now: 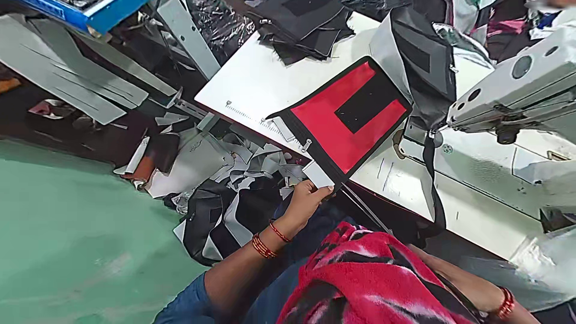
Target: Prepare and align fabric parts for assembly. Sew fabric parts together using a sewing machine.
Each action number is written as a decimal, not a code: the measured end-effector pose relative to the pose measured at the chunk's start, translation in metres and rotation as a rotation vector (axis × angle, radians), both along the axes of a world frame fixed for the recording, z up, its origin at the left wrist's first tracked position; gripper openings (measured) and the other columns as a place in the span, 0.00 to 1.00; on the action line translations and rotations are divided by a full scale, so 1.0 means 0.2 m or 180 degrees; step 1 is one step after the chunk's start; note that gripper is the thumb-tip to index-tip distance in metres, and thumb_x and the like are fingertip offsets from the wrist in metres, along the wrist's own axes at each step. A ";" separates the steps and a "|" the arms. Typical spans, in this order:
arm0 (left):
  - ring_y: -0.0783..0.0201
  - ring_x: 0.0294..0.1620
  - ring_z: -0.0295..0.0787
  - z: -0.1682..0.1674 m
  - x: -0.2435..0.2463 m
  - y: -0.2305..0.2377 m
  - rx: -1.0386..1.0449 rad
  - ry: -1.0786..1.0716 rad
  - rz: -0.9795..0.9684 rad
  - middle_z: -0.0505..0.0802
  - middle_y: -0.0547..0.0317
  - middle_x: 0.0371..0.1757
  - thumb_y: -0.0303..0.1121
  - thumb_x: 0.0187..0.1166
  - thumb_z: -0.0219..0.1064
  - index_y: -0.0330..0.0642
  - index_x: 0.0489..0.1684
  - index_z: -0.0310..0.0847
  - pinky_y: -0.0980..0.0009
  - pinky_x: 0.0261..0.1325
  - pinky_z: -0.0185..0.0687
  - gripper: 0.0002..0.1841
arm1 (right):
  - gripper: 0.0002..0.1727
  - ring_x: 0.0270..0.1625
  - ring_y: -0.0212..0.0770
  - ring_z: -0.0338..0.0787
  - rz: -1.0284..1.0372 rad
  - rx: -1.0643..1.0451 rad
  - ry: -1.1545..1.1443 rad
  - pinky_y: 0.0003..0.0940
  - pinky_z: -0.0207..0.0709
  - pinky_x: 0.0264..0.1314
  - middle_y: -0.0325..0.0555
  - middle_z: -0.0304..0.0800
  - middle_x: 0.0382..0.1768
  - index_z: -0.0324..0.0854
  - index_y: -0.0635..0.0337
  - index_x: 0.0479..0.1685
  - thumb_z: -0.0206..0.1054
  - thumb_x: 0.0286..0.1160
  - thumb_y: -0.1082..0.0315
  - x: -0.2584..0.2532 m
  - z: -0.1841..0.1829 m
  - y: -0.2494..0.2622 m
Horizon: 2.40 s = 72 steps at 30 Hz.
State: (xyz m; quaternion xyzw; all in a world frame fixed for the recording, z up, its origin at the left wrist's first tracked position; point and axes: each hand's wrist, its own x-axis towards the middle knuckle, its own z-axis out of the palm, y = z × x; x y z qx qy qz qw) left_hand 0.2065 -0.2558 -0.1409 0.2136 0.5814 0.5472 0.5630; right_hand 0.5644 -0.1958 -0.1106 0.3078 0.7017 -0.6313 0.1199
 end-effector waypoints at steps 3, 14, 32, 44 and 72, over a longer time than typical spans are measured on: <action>0.73 0.35 0.91 0.00 0.01 0.00 0.0002 0.0068 0.0004 0.94 0.61 0.34 0.22 0.79 0.67 0.34 0.39 0.86 0.78 0.39 0.86 0.02 | 0.54 0.67 0.19 0.83 0.0112 0.0045 -0.0036 0.25 0.75 0.74 0.39 0.87 0.66 0.70 0.59 0.80 0.56 0.68 0.19 -0.15 0.00 0.05; 0.74 0.36 0.91 -0.01 0.01 -0.01 0.0055 0.0100 -0.0089 0.93 0.62 0.35 0.23 0.80 0.66 0.33 0.42 0.84 0.76 0.43 0.87 0.03 | 0.53 0.62 0.18 0.83 0.0243 0.0007 0.0082 0.23 0.77 0.69 0.37 0.87 0.62 0.70 0.60 0.78 0.59 0.67 0.21 -0.34 -0.07 0.16; 0.74 0.37 0.91 -0.03 0.05 -0.02 0.0108 0.0073 -0.0074 0.92 0.62 0.37 0.24 0.81 0.66 0.33 0.48 0.82 0.77 0.43 0.88 0.05 | 0.52 0.65 0.19 0.82 0.0467 0.0040 0.0131 0.23 0.76 0.71 0.41 0.85 0.64 0.65 0.62 0.80 0.59 0.70 0.24 -0.39 -0.07 0.18; 0.74 0.37 0.90 -0.05 0.05 -0.03 0.0143 0.0158 -0.0198 0.92 0.62 0.38 0.26 0.82 0.65 0.32 0.49 0.82 0.77 0.44 0.88 0.06 | 0.45 0.58 0.16 0.83 0.0202 0.0112 0.0176 0.20 0.77 0.65 0.36 0.87 0.57 0.71 0.62 0.75 0.62 0.73 0.30 -0.41 -0.06 0.14; 0.73 0.42 0.92 -0.07 0.04 -0.03 0.0358 0.0174 0.0174 0.94 0.59 0.41 0.23 0.78 0.66 0.31 0.48 0.83 0.74 0.49 0.89 0.07 | 0.37 0.63 0.10 0.80 0.0128 0.0103 0.0704 0.13 0.73 0.70 0.35 0.87 0.61 0.70 0.68 0.76 0.58 0.84 0.42 -0.43 -0.06 0.07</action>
